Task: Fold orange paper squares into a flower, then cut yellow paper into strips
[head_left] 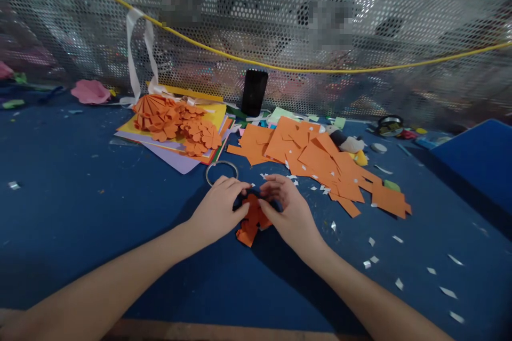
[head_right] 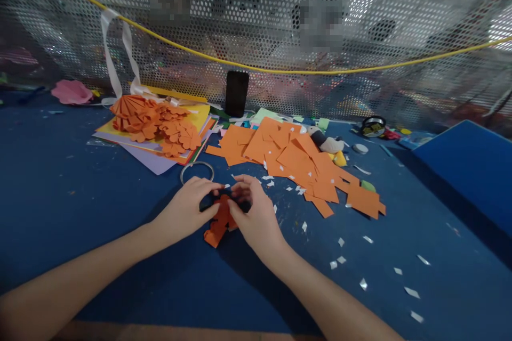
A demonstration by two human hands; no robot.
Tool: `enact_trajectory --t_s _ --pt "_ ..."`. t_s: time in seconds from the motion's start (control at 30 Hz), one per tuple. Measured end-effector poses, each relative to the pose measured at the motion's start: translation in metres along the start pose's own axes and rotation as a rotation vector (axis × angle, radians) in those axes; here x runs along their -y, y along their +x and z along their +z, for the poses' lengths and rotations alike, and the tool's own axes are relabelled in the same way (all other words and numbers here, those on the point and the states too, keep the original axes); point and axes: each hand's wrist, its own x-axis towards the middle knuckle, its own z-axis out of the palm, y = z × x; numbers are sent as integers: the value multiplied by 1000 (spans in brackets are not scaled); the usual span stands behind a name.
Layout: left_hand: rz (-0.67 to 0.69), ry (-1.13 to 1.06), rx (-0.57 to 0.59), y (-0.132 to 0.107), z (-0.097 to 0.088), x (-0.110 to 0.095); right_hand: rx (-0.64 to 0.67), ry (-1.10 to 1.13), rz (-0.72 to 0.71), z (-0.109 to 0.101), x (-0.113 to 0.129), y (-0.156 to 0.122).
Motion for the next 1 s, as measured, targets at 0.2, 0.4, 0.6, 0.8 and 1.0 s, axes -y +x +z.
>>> enact_trajectory --t_s 0.2,0.4,0.6,0.8,1.0 --pt "49 75 36 -8 -1 -7 45 -368 -39 -6 1 -3" --pt "-58 -74 62 -5 -4 -9 63 -142 40 -3 5 -3" --pt "-249 -541 -151 -4 -7 -15 40 242 143 -3 18 -1" --pt "-394 -810 -95 -6 -1 -18 -6 232 31 -7 19 -1" --pt "-536 -968 -129 -6 7 -26 -161 325 73 -2 18 -4"
